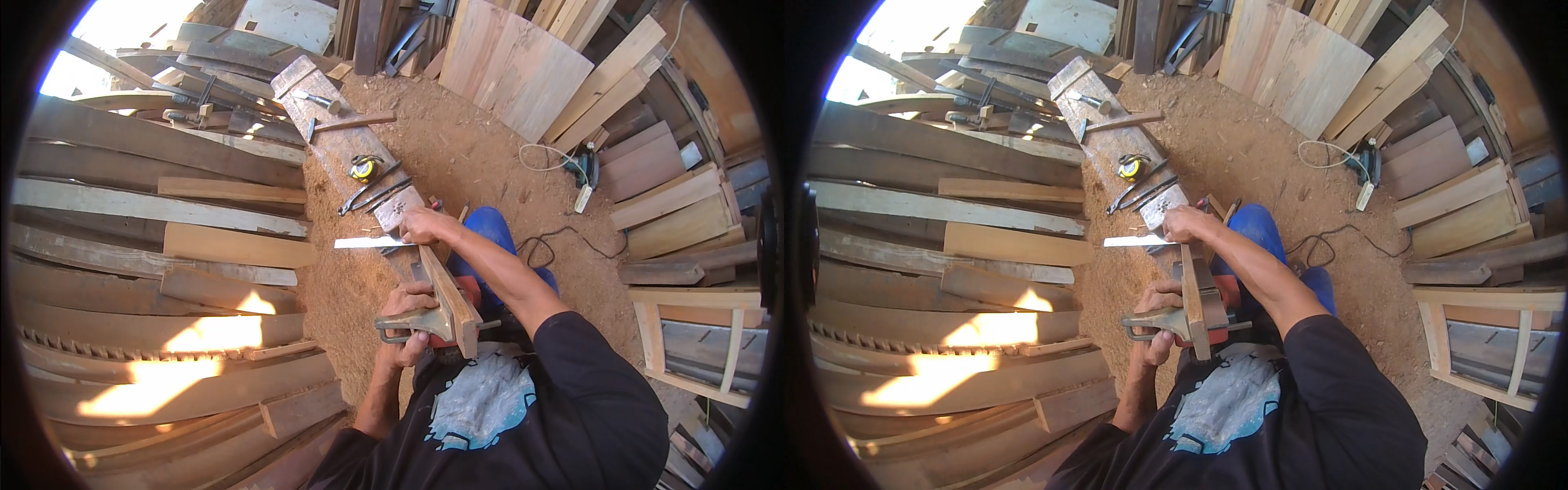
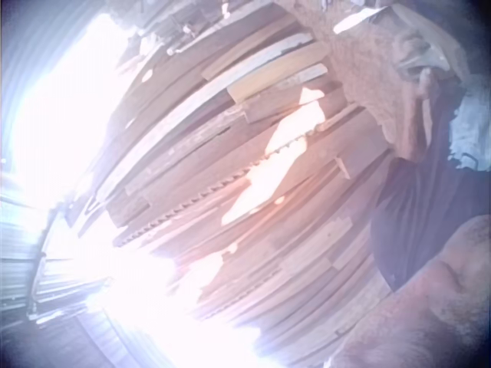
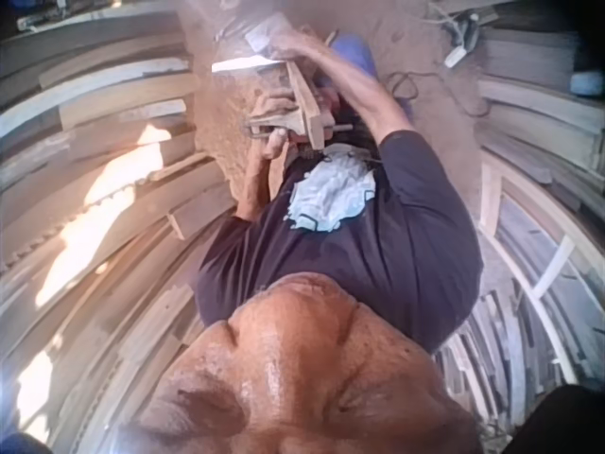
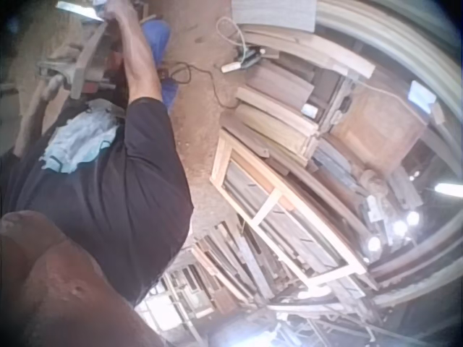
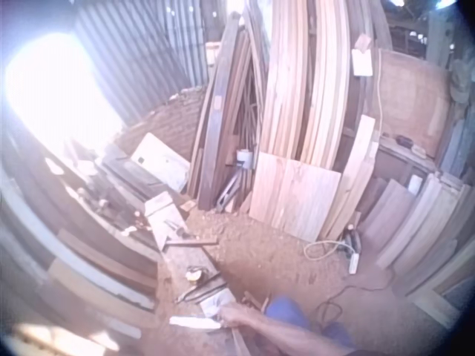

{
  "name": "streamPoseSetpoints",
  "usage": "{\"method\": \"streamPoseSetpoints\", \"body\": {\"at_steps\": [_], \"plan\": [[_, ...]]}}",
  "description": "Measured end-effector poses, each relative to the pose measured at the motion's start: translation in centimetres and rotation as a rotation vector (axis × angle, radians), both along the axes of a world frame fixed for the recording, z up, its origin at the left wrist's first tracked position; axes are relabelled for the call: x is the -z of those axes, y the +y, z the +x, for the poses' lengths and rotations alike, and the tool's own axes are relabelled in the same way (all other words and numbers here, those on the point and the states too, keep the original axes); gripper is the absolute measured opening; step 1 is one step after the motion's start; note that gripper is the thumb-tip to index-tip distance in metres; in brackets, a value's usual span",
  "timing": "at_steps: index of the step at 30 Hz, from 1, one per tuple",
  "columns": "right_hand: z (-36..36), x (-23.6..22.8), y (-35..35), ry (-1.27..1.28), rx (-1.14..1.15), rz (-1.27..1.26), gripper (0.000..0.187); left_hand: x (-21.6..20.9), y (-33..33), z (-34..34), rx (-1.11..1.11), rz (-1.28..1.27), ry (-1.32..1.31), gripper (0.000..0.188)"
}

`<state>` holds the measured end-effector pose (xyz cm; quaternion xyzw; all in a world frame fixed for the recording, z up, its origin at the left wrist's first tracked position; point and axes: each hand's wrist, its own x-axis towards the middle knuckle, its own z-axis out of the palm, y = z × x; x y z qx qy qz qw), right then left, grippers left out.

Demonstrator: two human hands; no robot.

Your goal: The person cleans and maintains a red hand-planer by hand and with pliers, using a metal ruler and a hammer to align parts.

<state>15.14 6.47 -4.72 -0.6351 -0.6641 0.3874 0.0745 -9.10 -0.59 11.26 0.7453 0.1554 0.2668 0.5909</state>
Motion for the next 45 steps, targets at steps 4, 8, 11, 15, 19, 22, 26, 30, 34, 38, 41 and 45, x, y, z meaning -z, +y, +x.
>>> {"method": "streamPoseSetpoints", "body": {"at_steps": [4, 8, 11, 15, 19, 22, 26, 30, 34, 38, 41, 45], "plan": [[0.7, 0.7, -0.8, 0.045, 0.045, -0.005, 0.033, -0.5, -0.1, 0.4, -0.013, -0.03, 0.01, 0.054], [-0.6, -2.4, -0.8, -0.085, 0.156, -0.146, 0.038, 0.0, 0.3, 0.1, -0.014, -0.028, -0.015, 0.054], [-0.5, -2.8, -0.4, -0.126, 0.166, -0.203, 0.045, -0.2, 0.5, 0.3, 0.008, -0.001, 0.005, 0.054], [-0.9, -3.8, 0.2, -0.166, 0.107, -0.135, 0.041, -0.1, 0.7, 0.4, -0.017, -0.022, -0.008, 0.054], [-0.8, -3.8, -0.2, -0.201, 0.084, -0.024, 0.034, 0.3, 1.0, 0.6, -0.002, -0.012, -0.019, 0.056], [-1.4, -5.3, -0.3, -0.21, 0.096, -0.007, 0.035, 0.2, 1.3, 0.4, -0.01, -0.015, -0.003, 0.056], [-1.5, -5.6, 0.0, -0.244, 0.062, -0.019, 0.035, 0.0, 1.2, 0.5, -0.017, -0.039, -0.031, 0.056], [-2.4, -5.4, 1.1, -0.335, 0.029, -0.084, 0.031, 0.4, 1.2, 0.2, -0.023, -0.049, -0.025, 0.056], [-2.6, -4.0, 1.5, -0.364, 0.054, -0.014, 0.022, 0.4, 0.8, 0.2, -0.056, -0.089, -0.036, 0.054], [-2.3, -4.7, 0.8, -0.324, 0.097, 0.02, 0.02, 0.9, 0.7, 0.2, -0.034, -0.069, -0.055, 0.055], [-1.2, -5.3, -0.5, -0.268, 0.208, -0.008, 0.025, 1.6, 0.8, 0.0, -0.04, -0.166, -0.075, 0.056], [2.5, -9.4, -7.3, 0.039, 0.493, 0.15, 0.028, 1.5, 0.7, 0.5, -0.12, -0.185, -0.073, 0.052]]}}
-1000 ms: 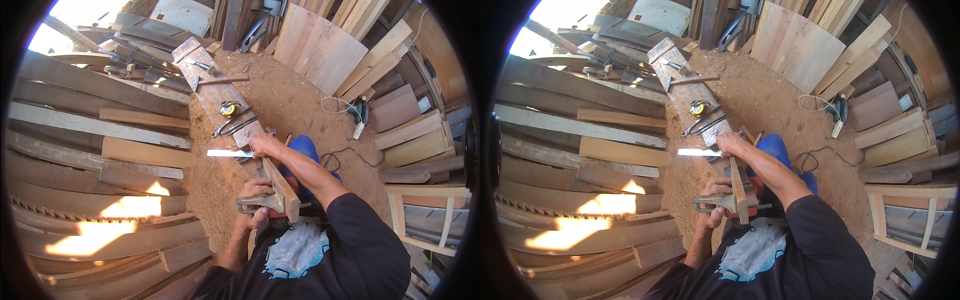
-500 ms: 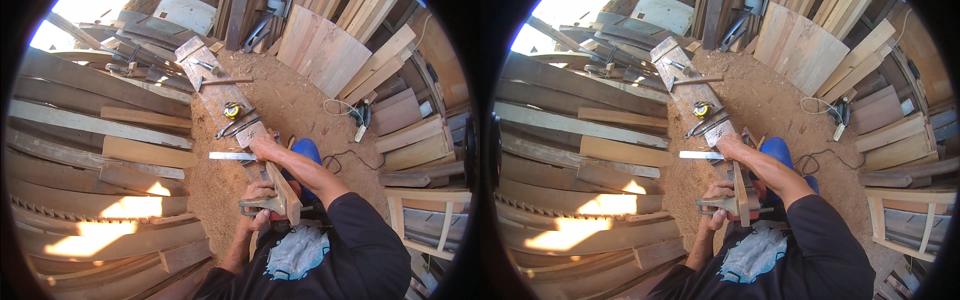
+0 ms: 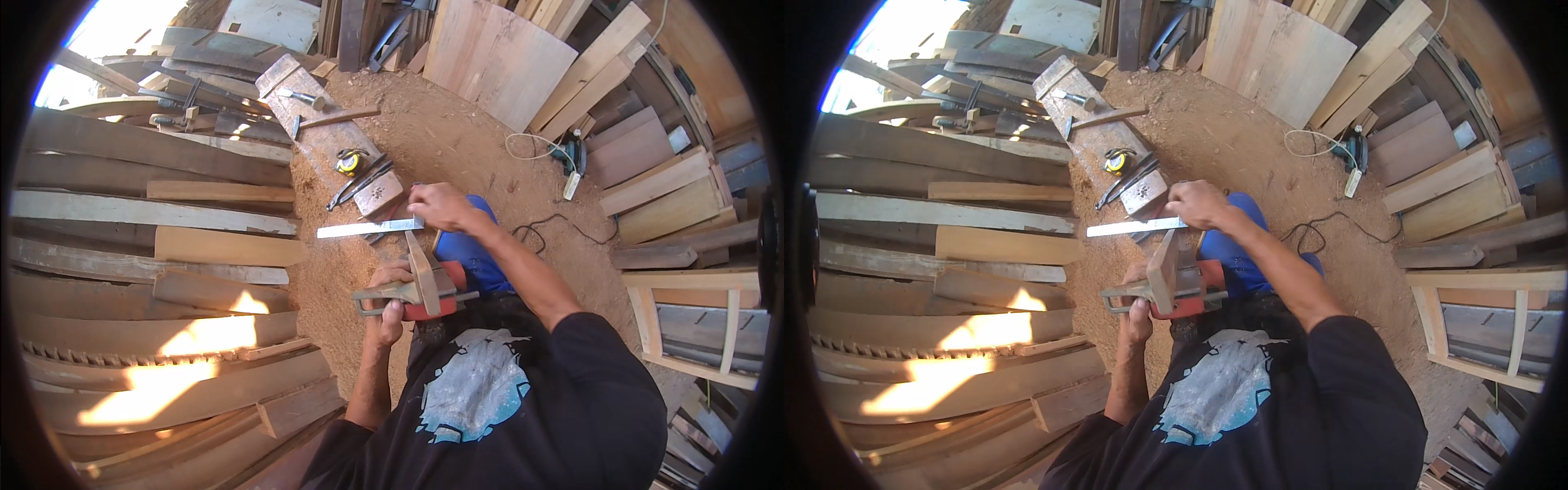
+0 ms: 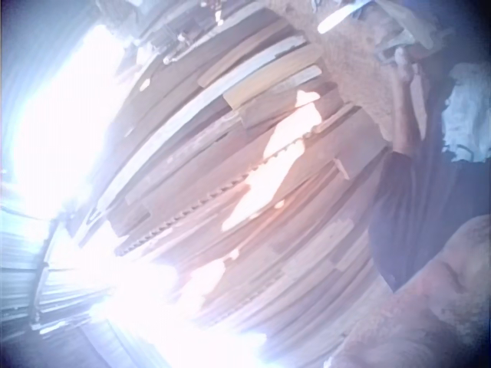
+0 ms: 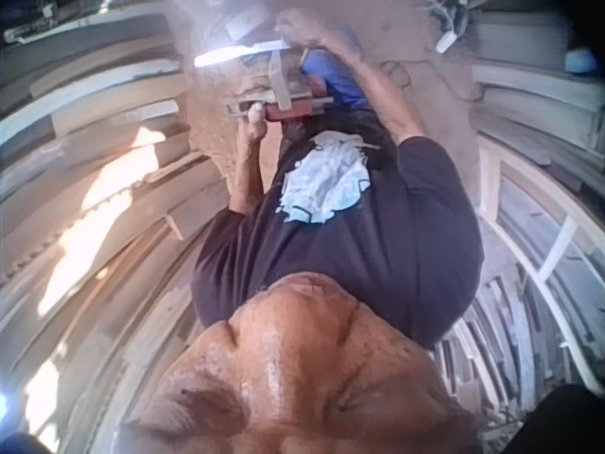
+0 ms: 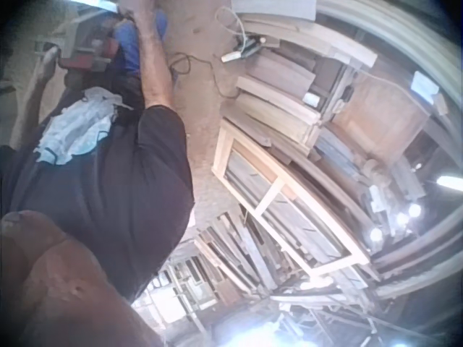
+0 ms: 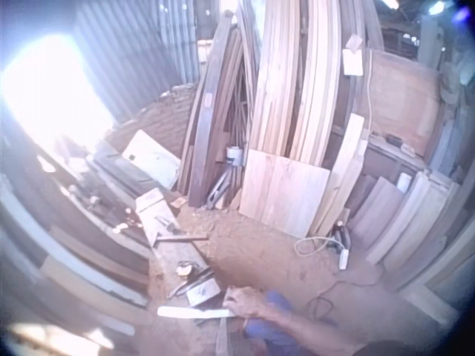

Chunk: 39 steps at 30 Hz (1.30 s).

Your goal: The person cleans and maintains a red hand-planer by hand and with pliers, using a metal ruler and a hammer to align parts.

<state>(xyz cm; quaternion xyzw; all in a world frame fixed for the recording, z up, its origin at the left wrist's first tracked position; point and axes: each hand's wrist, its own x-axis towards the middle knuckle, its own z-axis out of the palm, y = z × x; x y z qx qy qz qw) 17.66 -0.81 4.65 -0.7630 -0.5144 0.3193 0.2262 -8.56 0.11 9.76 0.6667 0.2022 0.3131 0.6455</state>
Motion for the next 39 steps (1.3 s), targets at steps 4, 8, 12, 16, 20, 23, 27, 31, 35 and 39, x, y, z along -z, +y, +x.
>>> {"method": "streamPoseSetpoints", "body": {"at_steps": [4, 8, 12, 16, 20, 23, 27, 31, 35, 39], "plan": [[0.7, -8.6, -9.6, 0.107, 0.354, 0.243, 0.024, -0.1, -0.5, 1.0, -0.076, 0.021, 0.028, 0.037], [-2.5, -14.2, -16.7, 0.176, 0.447, 0.322, 0.018, -0.8, -0.7, 3.6, -0.005, 0.053, 0.059, 0.028], [-6.4, -14.3, -18.0, -0.009, 0.334, 0.612, 0.027, -1.5, -1.5, 5.7, 0.028, 0.106, 0.127, 0.024], [-7.3, -13.4, -16.9, -0.105, 0.406, 0.579, 0.033, -1.9, -2.2, 7.0, 0.027, 0.227, 0.147, 0.023], [-7.7, -13.6, -16.4, -0.173, 0.44, 0.649, 0.026, -1.1, -2.1, 6.9, -0.02, 0.361, 0.179, 0.023], [-8.0, -12.7, -16.1, -0.204, 0.429, 0.702, 0.022, -0.9, -2.1, 6.8, -0.024, 0.345, 0.142, 0.024], [-8.0, -12.2, -16.1, -0.216, 0.389, 0.712, 0.018, -0.6, -2.0, 6.6, -0.019, 0.313, 0.156, 0.025], [-8.2, -11.7, -16.1, -0.239, 0.36, 0.706, 0.016, -0.7, -2.1, 6.6, -0.007, 0.288, 0.131, 0.025], [-8.5, -11.5, -16.0, -0.263, 0.326, 0.728, 0.015, -0.9, -2.3, 6.6, -0.034, 0.276, 0.142, 0.024], [-8.2, -13.1, -16.9, -0.15, 0.34, 0.683, 0.014, -0.3, -2.3, 6.0, -0.038, 0.184, 0.112, 0.024]]}}
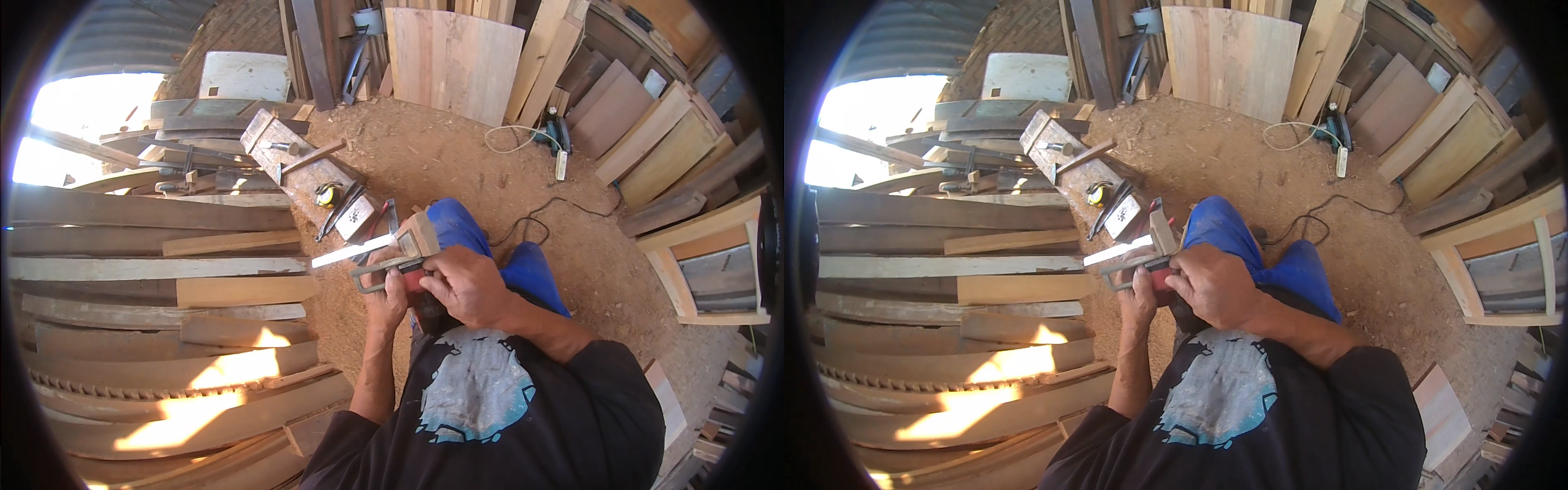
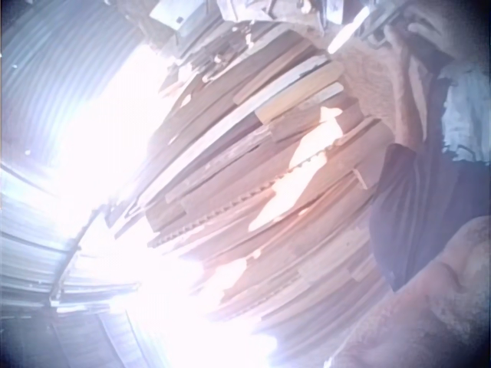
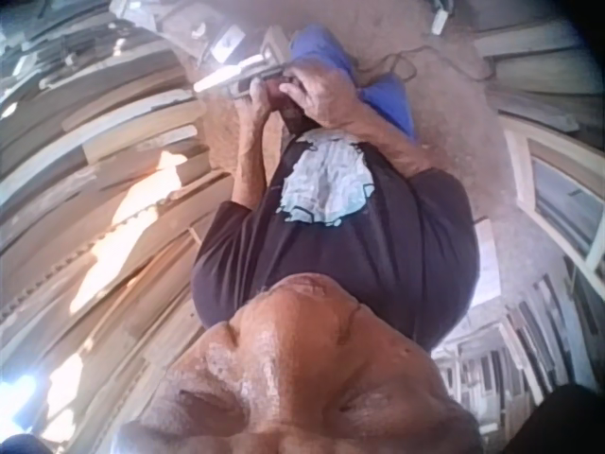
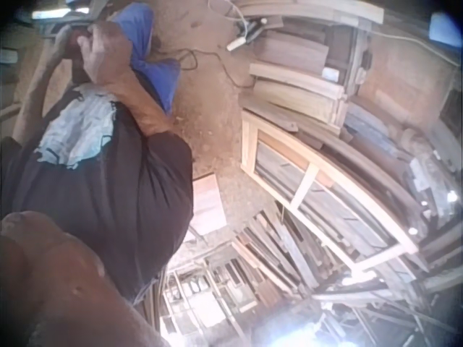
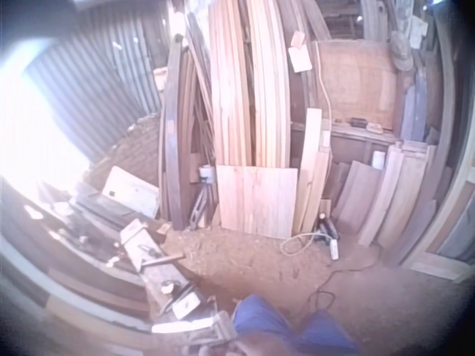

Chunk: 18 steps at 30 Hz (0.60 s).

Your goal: The person cleans and maintains a red hand-planer by hand and with pliers, using a metal ruler and a hammer to align parts.

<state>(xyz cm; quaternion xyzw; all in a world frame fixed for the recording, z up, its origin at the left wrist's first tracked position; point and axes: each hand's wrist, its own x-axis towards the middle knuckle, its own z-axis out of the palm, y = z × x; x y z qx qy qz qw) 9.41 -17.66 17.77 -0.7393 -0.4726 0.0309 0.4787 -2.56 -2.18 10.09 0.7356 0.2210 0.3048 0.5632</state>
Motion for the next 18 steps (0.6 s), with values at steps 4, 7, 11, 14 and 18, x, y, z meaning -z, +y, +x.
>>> {"method": "streamPoseSetpoints", "body": {"at_steps": [4, 7, 11, 14, 18], "plan": [[3.0, -1.2, -3.2, 0.117, -0.02, -0.033, 0.019, -0.8, 0.1, 0.0, 0.063, 0.108, -0.034, 0.027], [4.6, -0.2, -4.1, 0.109, 0.006, -0.084, 0.02, -0.8, -0.1, -0.6, 0.047, 0.072, -0.042, 0.03], [4.7, 2.2, -3.7, 0.359, -0.27, -0.096, 0.018, -1.2, -0.2, -0.7, 0.067, 0.044, -0.05, 0.03], [4.5, 2.4, -3.1, 0.552, -0.319, -0.107, 0.018, -1.3, -0.3, -1.2, 0.057, 0.076, -0.039, 0.031], [4.5, 2.0, -2.5, 0.526, -0.366, -0.11, 0.017, -0.7, -0.2, -2.0, 0.041, 0.033, -0.051, 0.033]]}}
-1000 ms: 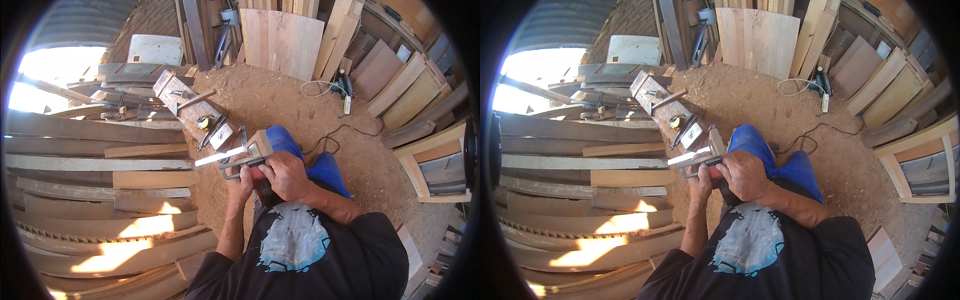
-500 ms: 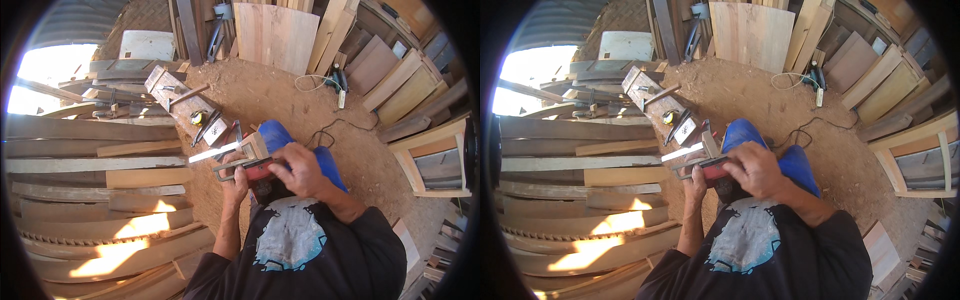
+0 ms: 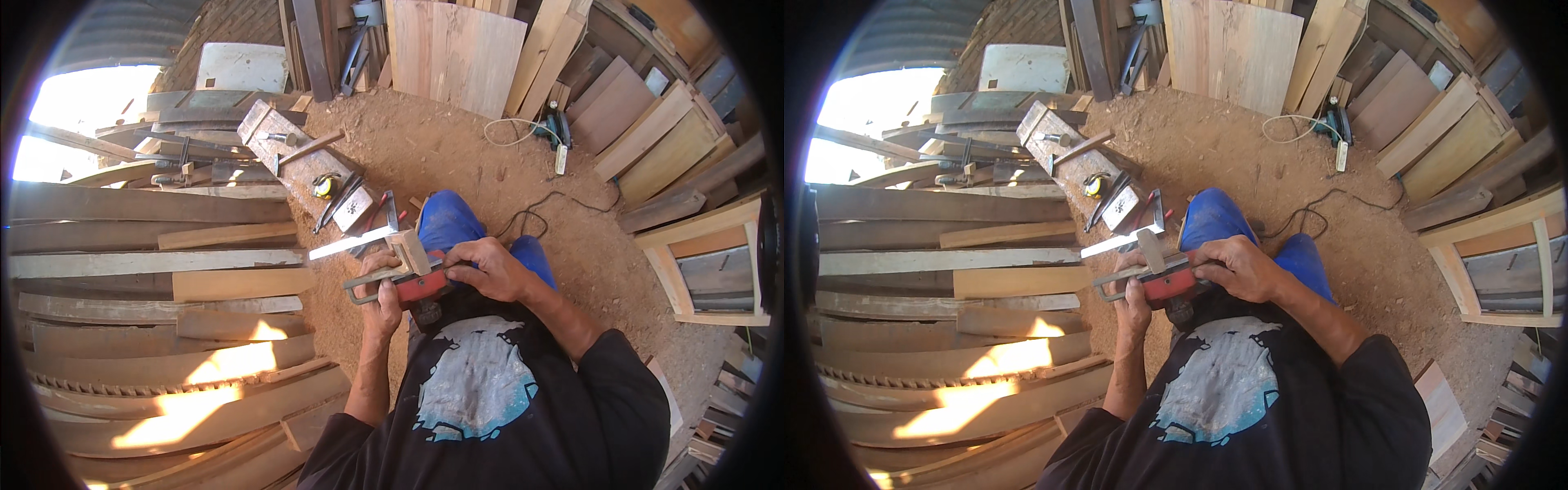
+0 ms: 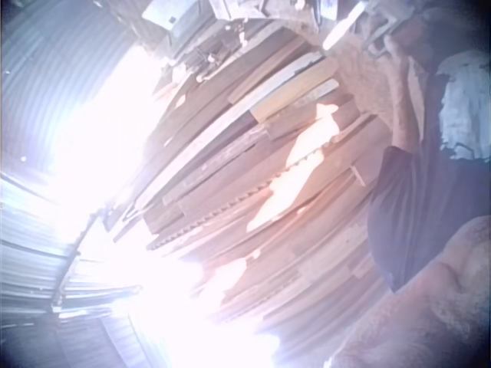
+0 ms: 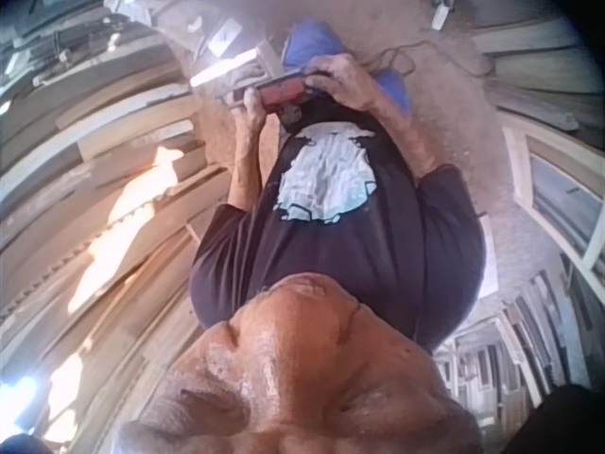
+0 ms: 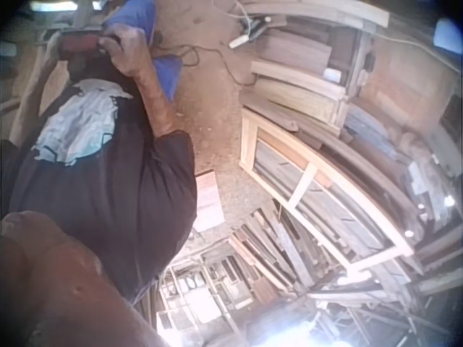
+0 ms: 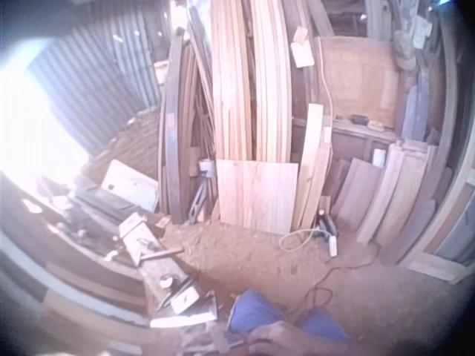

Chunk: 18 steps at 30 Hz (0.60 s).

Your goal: The person cleans and maintains a red hand-planer by hand and with pliers, using a metal ruler and a hammer to align parts.

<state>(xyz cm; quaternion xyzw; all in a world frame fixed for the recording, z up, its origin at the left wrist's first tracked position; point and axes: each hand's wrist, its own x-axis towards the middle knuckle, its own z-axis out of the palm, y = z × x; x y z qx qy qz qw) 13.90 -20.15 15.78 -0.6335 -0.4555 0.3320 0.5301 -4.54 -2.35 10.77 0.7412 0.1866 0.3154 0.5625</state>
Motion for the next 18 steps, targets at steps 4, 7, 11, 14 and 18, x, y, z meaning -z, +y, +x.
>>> {"method": "streamPoseSetpoints", "body": {"at_steps": [4, 7, 11, 14, 18], "plan": [[-0.2, 0.3, 0.3, -0.017, 0.01, 0.031, 0.016, 0.3, 0.2, 0.0, 0.003, 0.031, 0.004, 0.035], [-0.2, 0.3, 0.2, -0.024, 0.016, 0.044, 0.016, -0.3, 0.1, 0.3, 0.008, 0.054, 0.008, 0.036], [-0.1, 0.1, 0.1, -0.003, -0.001, -0.015, 0.015, -0.3, 0.1, 0.3, 0.014, 0.083, -0.002, 0.037], [-0.4, 0.2, 0.2, 0.007, 0.015, -0.008, 0.014, -0.7, -0.2, 0.3, 0.002, 0.059, 0.011, 0.037], [-0.8, 0.2, 0.6, -0.004, 0.036, 0.05, 0.014, -0.5, 0.1, 0.0, -0.004, 0.038, 0.019, 0.041]]}}
